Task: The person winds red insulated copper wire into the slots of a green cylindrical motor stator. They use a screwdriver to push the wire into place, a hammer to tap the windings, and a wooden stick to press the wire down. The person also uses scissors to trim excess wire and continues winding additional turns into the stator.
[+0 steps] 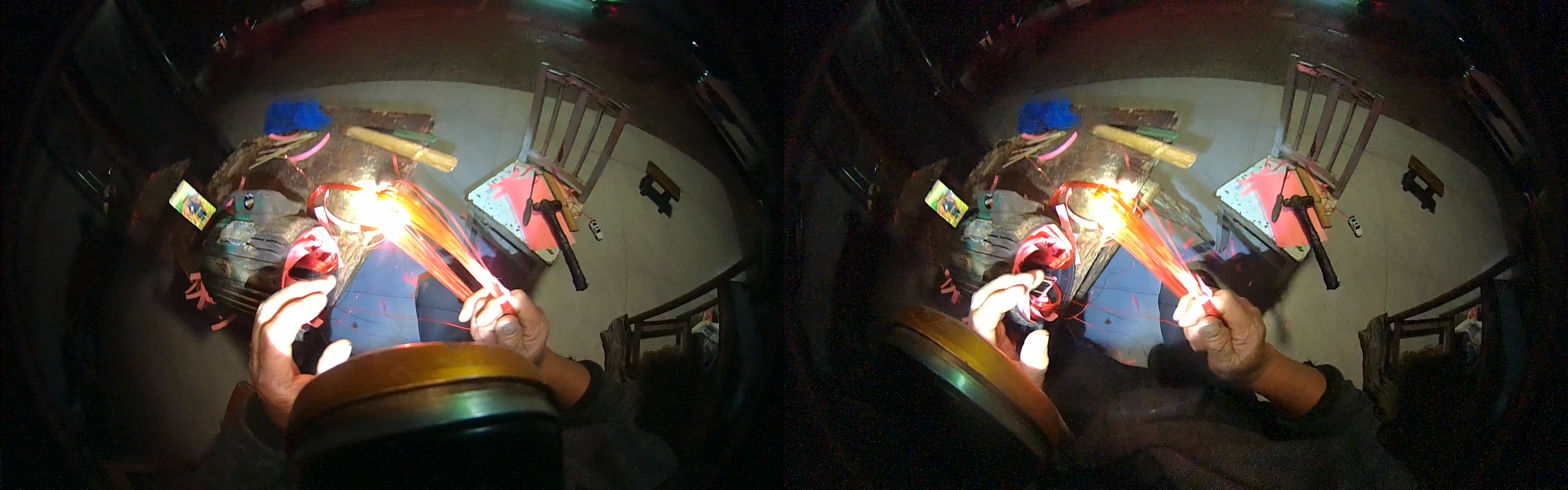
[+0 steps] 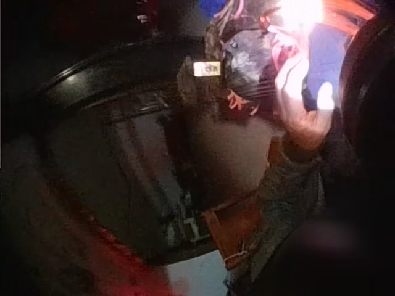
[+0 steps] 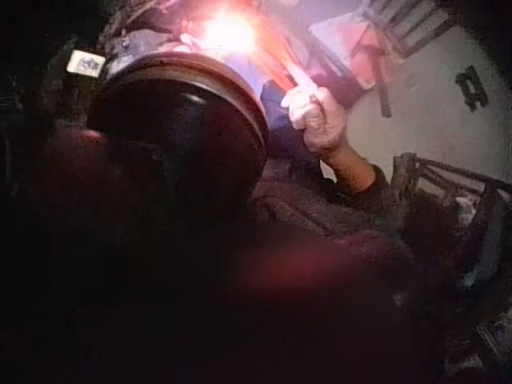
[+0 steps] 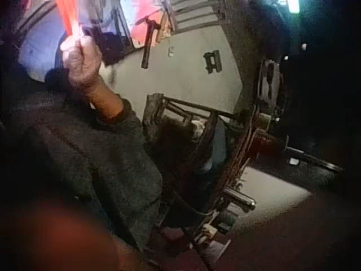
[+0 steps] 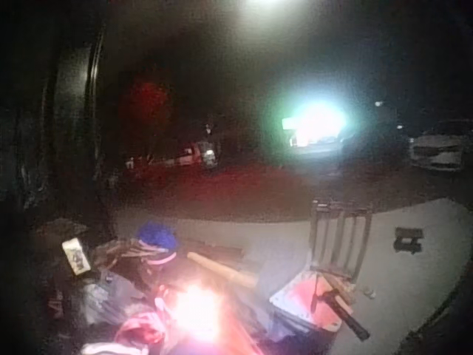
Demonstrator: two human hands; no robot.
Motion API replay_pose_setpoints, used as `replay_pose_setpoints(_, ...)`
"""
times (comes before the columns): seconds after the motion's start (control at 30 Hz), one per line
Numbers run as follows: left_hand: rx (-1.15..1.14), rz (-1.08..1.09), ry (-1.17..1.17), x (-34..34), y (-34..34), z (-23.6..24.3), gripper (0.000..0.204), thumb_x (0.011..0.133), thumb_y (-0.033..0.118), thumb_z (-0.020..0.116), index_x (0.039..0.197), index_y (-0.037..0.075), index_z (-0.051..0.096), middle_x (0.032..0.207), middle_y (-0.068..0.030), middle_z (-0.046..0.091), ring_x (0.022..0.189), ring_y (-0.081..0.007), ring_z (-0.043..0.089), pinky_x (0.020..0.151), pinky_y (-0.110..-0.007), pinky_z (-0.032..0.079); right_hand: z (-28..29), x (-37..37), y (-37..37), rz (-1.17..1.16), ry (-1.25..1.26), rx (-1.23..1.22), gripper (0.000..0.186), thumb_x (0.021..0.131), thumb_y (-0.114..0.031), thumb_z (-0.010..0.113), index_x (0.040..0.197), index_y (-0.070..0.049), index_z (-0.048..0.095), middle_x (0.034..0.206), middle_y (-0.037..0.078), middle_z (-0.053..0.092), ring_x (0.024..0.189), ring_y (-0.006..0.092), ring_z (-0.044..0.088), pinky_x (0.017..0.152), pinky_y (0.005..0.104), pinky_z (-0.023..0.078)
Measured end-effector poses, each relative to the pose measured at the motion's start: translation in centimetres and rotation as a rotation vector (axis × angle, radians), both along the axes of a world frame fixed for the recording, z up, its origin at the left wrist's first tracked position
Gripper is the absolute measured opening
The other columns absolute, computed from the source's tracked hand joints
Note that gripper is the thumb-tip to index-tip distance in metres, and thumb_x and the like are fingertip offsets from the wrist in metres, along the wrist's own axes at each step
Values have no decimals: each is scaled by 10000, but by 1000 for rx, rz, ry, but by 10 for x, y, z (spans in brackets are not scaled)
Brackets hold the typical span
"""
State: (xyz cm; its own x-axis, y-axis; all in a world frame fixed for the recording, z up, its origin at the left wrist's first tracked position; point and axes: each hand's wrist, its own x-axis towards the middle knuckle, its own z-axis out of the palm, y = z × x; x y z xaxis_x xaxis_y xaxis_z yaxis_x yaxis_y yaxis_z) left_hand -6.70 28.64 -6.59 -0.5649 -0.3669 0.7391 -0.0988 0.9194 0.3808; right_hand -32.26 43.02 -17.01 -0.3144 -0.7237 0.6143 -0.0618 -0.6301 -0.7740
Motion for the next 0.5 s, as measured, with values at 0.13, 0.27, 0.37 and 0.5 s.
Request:
replay_pose_setpoints(0.13, -155, -25, -129, -21, 12, 34, 465, 894, 184, 783, 1285, -27, 647, 1284, -239, 692, 1136, -330, 700, 1054, -443, 544, 12, 10, 4, -9, 4, 6, 367, 1175, -313, 499, 1083, 26, 607, 830, 58, 630, 643, 108, 560, 628, 295, 500)
replay_pose_setpoints(0.27, 104, -221, -207, -36, 31, 23, 504, 883, 240, 806, 1282, -46, 691, 1272, -234, 726, 1207, -368, 702, 1095, -467, 523, 27, 40, 4, -49, -42, 144, 216, 1113, -162, 585, 1119, 53, 607, 828, 73, 637, 730, 147, 651, 648, 330, 551)
replay_pose_setpoints(0.37, 346, -310, -249, -32, 47, 1, 648, 878, 213, 856, 1407, -53, 594, 1277, -189, 687, 1188, -308, 669, 1094, -430, 508, 39, 52, -2, -46, 277, 69, 142, 979, -28, 656, 1077, 71, 633, 1055, 217, 669, 812, 320, 723, 792, 412, 610)
replay_pose_setpoints(0.5, 427, -273, -301, -15, 53, -13, 819, 910, 167, 868, 1563, -47, 424, 1349, -130, 625, 1223, -217, 613, 1109, -384, 484, 52, 50, -11, -264, 669, -243, 234, 932, -42, 677, 1125, 86, 644, 1115, 254, 651, 901, 388, 720, 824, 444, 606)
